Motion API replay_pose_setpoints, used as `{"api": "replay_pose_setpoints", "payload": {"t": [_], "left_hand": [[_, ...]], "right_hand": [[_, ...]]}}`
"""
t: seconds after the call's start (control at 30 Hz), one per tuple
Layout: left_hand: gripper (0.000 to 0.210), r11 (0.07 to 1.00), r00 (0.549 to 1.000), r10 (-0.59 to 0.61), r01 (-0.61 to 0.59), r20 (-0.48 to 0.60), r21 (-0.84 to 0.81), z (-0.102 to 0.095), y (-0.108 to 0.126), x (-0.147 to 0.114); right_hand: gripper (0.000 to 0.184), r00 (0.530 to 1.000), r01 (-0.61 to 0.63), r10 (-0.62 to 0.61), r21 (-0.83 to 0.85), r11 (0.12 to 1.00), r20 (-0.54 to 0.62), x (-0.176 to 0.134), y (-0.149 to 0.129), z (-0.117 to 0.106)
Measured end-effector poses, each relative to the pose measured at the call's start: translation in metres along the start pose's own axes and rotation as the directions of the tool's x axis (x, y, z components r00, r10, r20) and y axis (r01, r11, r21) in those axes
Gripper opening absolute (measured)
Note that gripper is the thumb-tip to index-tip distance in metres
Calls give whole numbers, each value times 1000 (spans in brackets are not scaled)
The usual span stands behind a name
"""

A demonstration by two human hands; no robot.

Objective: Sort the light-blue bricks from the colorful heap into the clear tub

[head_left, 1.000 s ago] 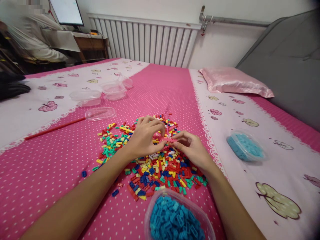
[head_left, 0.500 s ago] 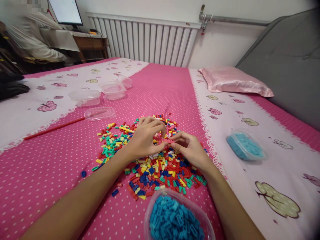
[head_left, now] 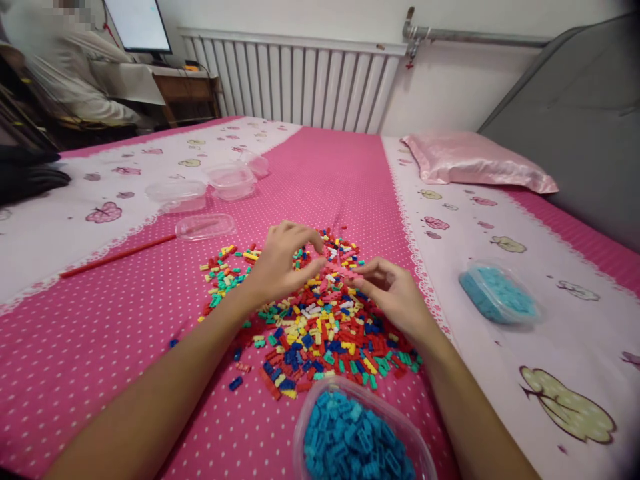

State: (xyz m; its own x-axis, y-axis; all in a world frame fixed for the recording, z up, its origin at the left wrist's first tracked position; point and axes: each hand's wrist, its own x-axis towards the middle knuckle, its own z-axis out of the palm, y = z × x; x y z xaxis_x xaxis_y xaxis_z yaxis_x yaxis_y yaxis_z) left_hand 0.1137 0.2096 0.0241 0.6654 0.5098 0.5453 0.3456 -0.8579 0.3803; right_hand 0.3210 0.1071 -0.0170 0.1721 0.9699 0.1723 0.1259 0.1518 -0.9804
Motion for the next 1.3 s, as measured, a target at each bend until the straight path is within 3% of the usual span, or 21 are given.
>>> {"api": "replay_pose_setpoints", "payload": {"t": [0.07,0.13,0.2,0.3,0.37,0.43,0.6,0.9,1.13,1.3], "left_hand": [[21,994,991,-111,111,-82,6,-8,-10,1],[21,979,981,-185,189,-50,74,-12,-19,2],[19,971,974,-204,189,102,145,-14,-23,1],[17,979,908,-186,138,375,152,-14,-22,-2],[17,983,861,-173,121,479,137,-15,-21,-3],[15,988,845,-146,98,515,120,-15,-21,-4],[7,998,857,-60,34,512,60,-11,-22,-5],[12,993,935,115,-104,335,-52,7,6,-4],[14,991,969,115,-97,219,-91,17,10,-8],[15,998,976,68,-63,206,-32,24,12,-9]], "right_hand": [[27,996,9,-10,-12,1000,-86,1,0,-6],[27,986,19,-22,-19,1000,-167,2,0,-10],[28,974,20,-24,-19,1000,-224,2,1,-11],[31,970,-4,2,-7,1000,-245,1,4,-9],[32,974,-29,29,6,1000,-226,1,5,-7],[33,978,-48,51,19,999,-203,0,6,-5],[39,984,-70,78,55,996,-162,0,1,-3],[24,987,-46,50,30,998,-153,-1,-3,1],[19,999,-33,33,27,999,4,-2,-1,12],[22,999,-28,27,62,998,19,-2,4,20]]}}
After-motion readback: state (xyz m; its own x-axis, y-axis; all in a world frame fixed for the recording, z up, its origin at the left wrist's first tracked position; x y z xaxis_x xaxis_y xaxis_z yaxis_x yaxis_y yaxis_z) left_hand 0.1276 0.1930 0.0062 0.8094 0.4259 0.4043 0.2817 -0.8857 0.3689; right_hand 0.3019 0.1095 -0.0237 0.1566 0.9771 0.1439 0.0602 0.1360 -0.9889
